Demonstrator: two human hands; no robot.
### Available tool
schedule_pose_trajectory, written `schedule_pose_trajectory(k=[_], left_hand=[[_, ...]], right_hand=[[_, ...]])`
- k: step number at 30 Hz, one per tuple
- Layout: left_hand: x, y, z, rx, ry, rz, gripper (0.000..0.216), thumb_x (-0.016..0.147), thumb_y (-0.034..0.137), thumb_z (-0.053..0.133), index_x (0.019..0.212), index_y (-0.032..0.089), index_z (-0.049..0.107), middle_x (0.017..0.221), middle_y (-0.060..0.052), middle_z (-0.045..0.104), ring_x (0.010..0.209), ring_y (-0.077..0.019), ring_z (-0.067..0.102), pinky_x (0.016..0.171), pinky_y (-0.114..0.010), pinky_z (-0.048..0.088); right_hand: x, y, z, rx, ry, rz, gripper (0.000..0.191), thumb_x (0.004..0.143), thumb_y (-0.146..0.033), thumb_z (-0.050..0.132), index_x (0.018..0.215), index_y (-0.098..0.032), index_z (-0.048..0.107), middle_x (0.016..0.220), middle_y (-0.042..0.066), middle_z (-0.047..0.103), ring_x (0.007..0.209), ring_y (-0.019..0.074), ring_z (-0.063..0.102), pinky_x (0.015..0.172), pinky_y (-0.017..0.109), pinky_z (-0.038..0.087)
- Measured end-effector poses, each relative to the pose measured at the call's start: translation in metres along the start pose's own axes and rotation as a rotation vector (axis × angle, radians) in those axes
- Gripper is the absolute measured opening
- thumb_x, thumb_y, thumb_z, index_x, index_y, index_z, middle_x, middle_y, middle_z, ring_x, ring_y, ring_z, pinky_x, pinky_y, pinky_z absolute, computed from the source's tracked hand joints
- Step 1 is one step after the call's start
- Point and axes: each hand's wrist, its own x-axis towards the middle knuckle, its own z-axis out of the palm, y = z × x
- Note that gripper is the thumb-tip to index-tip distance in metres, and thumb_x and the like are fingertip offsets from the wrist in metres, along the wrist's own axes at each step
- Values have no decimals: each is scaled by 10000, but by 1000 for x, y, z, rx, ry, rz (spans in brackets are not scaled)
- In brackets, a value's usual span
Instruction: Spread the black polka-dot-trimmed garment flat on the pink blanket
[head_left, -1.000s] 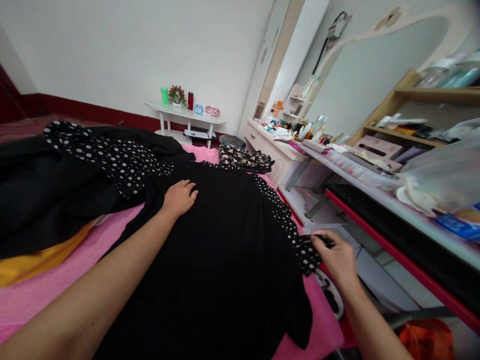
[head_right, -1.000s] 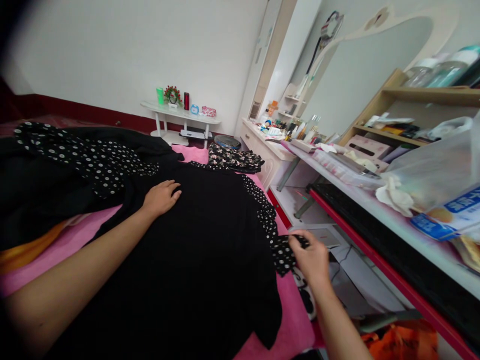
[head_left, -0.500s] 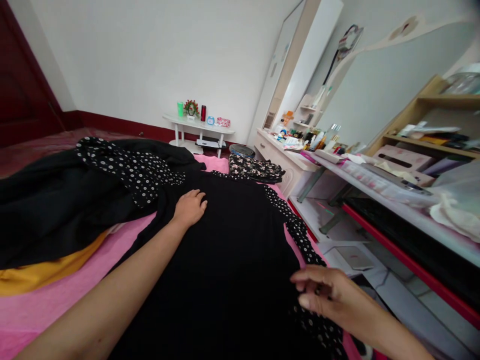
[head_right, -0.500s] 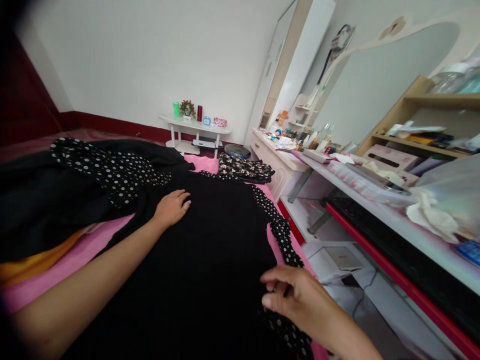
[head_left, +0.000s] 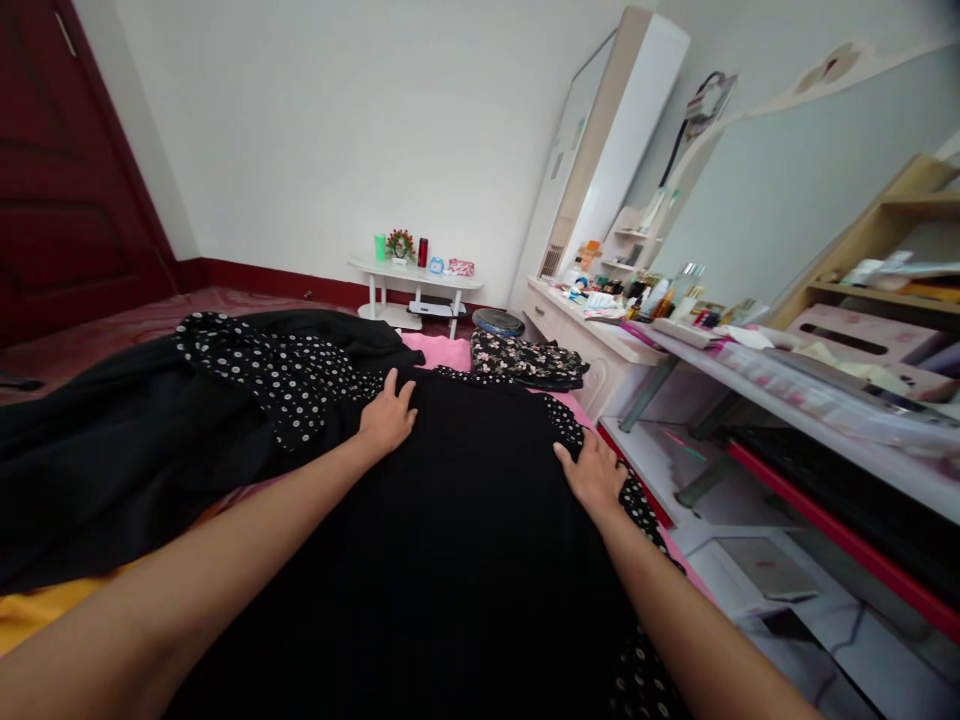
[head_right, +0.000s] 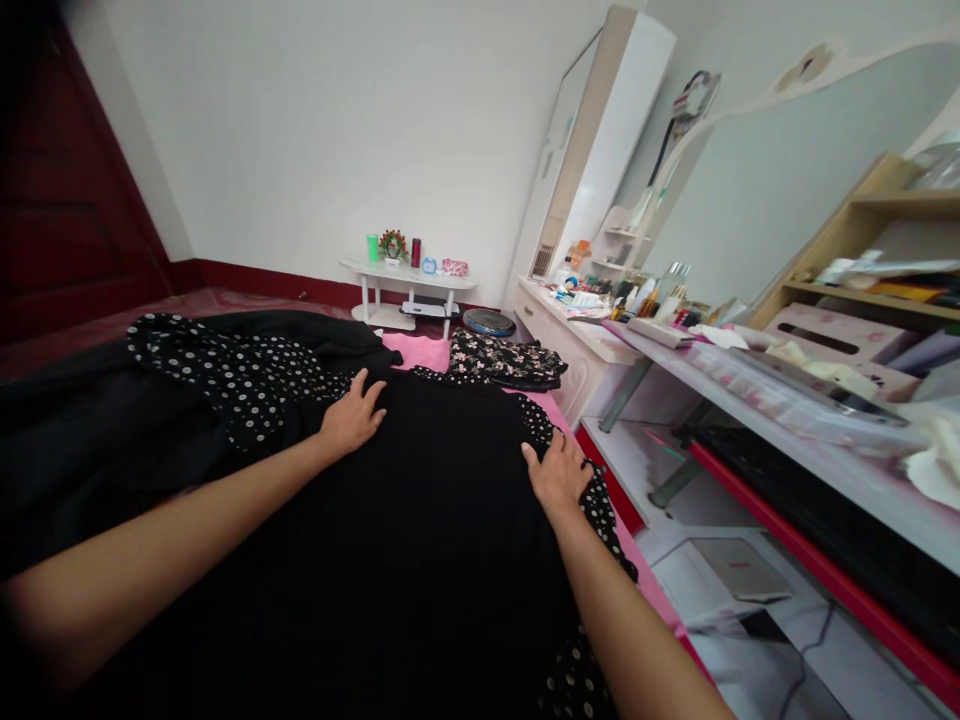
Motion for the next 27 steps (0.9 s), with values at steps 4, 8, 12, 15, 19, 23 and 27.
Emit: schedule_pose_trajectory(k=[4,8,12,15,19,23,27], left_hand=[[45,-7,8,-18,-63,-96,570,890,473,375,1406,235,325,1523,-148,201,1062,-343,592,840,-436,493],[78,-10,19,-91,-170,-106,881,741,672,515,1460,268,204,1475,-154,322,1172,-383,510,898,-467,458],[87,-13,27,-150,-216,-119,998,567,726,651,1413,312,321,1334,-125,511,1142,-348,541,895,-415,457],[78,-11,31,-165,-168,-136,711,639,681,640,1242,319,536,1175,-74,631,1096,-303,574,886,-355,451],[65,-7,25,-205,45,-161,459,761,570,603,1120,284,592,1003,-48,683,969,-265,621,814,-328,466],[70,-6,13,-276,327,-106,319,824,432,588,1068,228,564,1009,-38,646,970,-232,604,845,-315,453],[79,-6,25,-318,364,-112,328,833,277,573,1145,207,503,1180,-65,545,1070,-223,562,913,-321,437]], right_hand=[[15,-9,12,-107,77,6,662,880,-599,362,1320,-107,401,1202,218,550,1114,367,487,925,544,295],[34,-11,16,-169,122,-59,722,874,-621,356,1360,-87,356,1173,238,561,1097,374,494,919,525,299],[48,-13,21,-145,41,-106,740,862,-646,360,1409,-150,303,1214,199,562,1083,330,539,859,431,392],[56,-14,22,-128,-87,-166,551,907,-566,342,1344,-238,412,1123,119,632,992,265,606,777,348,437],[78,-15,5,-192,-75,-388,347,921,-402,403,1205,-256,540,1055,81,651,937,248,616,758,328,427],[120,-18,-19,-217,94,-458,363,939,-361,366,1238,-218,512,1136,121,584,926,264,588,769,371,407],[140,-28,0,-213,162,-422,416,937,-394,359,1278,-181,467,1155,154,538,1000,298,532,817,412,389]])
